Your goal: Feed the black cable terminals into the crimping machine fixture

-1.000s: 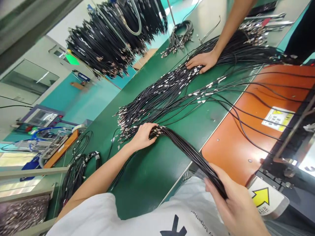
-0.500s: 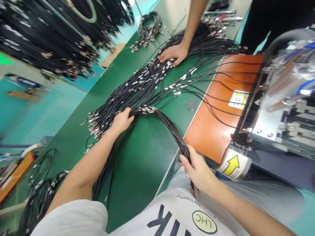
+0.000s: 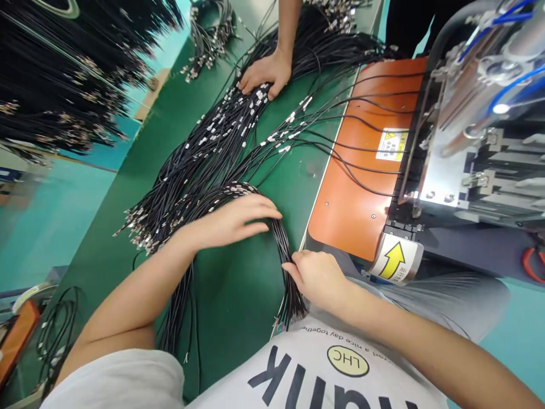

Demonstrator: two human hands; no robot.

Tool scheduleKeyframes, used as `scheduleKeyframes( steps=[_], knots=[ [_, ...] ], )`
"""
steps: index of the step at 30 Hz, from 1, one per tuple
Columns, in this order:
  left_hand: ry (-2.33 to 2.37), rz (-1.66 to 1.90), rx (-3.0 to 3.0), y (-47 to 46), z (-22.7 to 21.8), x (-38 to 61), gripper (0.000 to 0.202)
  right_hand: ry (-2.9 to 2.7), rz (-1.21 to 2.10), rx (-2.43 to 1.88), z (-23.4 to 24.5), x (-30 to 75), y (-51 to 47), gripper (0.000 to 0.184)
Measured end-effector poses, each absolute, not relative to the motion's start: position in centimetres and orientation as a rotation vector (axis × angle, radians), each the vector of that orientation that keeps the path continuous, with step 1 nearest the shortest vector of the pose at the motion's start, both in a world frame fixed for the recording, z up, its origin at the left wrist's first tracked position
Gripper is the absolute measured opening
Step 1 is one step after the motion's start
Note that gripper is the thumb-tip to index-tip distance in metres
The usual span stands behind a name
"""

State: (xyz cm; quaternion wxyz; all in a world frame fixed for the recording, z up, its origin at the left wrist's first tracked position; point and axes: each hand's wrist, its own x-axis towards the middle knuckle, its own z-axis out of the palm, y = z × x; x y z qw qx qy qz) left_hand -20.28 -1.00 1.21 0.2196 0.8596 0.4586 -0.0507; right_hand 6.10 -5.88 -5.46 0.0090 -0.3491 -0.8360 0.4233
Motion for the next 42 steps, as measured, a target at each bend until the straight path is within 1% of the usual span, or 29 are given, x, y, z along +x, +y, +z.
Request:
scheduleKeyframes(
  steps=[1, 3, 5, 7, 9, 12, 13, 15, 17, 19, 21, 23, 25, 27, 29, 32, 34, 37, 40, 42],
  knots=[
    [1.157, -0.13, 2.397, -1.1, 0.9, -18.7, 0.032, -2.605, 1.301, -1.116, -5.6, 6.3, -5.8, 0.044],
    [1.088, -0.158, 2.444, -1.1, 0.1, -17.1, 0.028, -2.545, 1.327, -1.126, -5.6, 6.8, -5.6, 0.042],
    [1.104, -0.173, 2.485, -1.2, -0.4, -17.1, 0.026, -2.447, 1.497, -0.999, -5.0, 7.4, -5.4, 0.038],
    [1.122, -0.145, 2.489, -1.6, -0.3, -17.8, 0.025, -2.304, 1.755, -0.806, -4.5, 8.0, -5.3, 0.036],
    [1.164, -0.099, 2.465, -2.3, 0.3, -18.5, 0.027, -2.159, 1.883, -0.819, -4.5, 8.5, -5.3, 0.037],
    [1.232, -0.067, 2.41, -3.6, 1.4, -18.8, 0.03, -2.103, 1.763, -1.147, -6.0, 8.9, -5.9, 0.033],
    [1.246, -0.053, 2.393, -4.0, 1.6, -18.6, 0.032, -2.14, 1.721, -1.185, -6.7, 8.9, -6.2, 0.033],
    [1.254, -0.02, 2.372, -4.7, 1.7, -17.9, 0.036, -2.233, 1.732, -1.117, -8.1, 8.7, -7.1, 0.031],
    [1.21, -0.013, 2.372, -5.2, 1.4, -17.0, 0.037, -2.264, 1.794, -1.044, -9.0, 8.4, -7.8, 0.023],
    [1.157, -0.022, 2.38, -5.5, 1.0, -16.3, 0.033, -2.218, 1.846, -1.067, -9.3, 8.4, -8.2, 0.023],
    [1.131, -0.016, 2.373, -5.7, 0.7, -15.8, 0.024, -2.114, 1.876, -1.12, -9.0, 8.6, -7.9, 0.027],
    [1.142, 0.01, 2.342, -5.6, 0.7, -15.8, 0.024, -1.972, 1.905, -1.142, -8.3, 9.0, -7.2, 0.031],
    [1.137, 0.017, 2.305, -5.3, 0.8, -16.1, 0.024, -1.882, 1.886, -1.145, -7.5, 9.5, -6.5, 0.031],
    [1.107, -0.011, 2.294, -4.9, 1.0, -16.4, 0.021, -1.938, 1.826, -1.141, -6.6, 9.7, -6.2, 0.029],
    [1.068, -0.044, 2.322, -4.4, 1.0, -16.6, 0.021, -2.126, 1.763, -1.139, -5.9, 9.7, -6.6, 0.03],
    [0.998, -0.068, 2.378, -3.8, 0.7, -16.6, 0.025, -2.414, 1.659, -1.095, -5.3, 9.4, -7.7, 0.033],
    [0.962, -0.072, 2.382, -3.3, 0.4, -16.5, 0.029, -2.509, 1.581, -1.042, -5.1, 9.0, -8.2, 0.034],
    [0.993, -0.044, 2.348, -2.4, 0.6, -16.0, 0.03, -2.53, 1.564, -0.976, -4.9, 9.1, -8.2, 0.032],
    [1.046, 0.032, 2.321, -1.7, 1.5, -15.4, 0.029, -2.399, 1.589, -1.019, -5.0, 10.0, -7.7, 0.027],
    [1.037, 0.055, 2.287, -1.4, 2.5, -15.2, 0.027, -2.313, 1.587, -1.049, -5.2, 10.8, -7.6, 0.032]
  ],
)
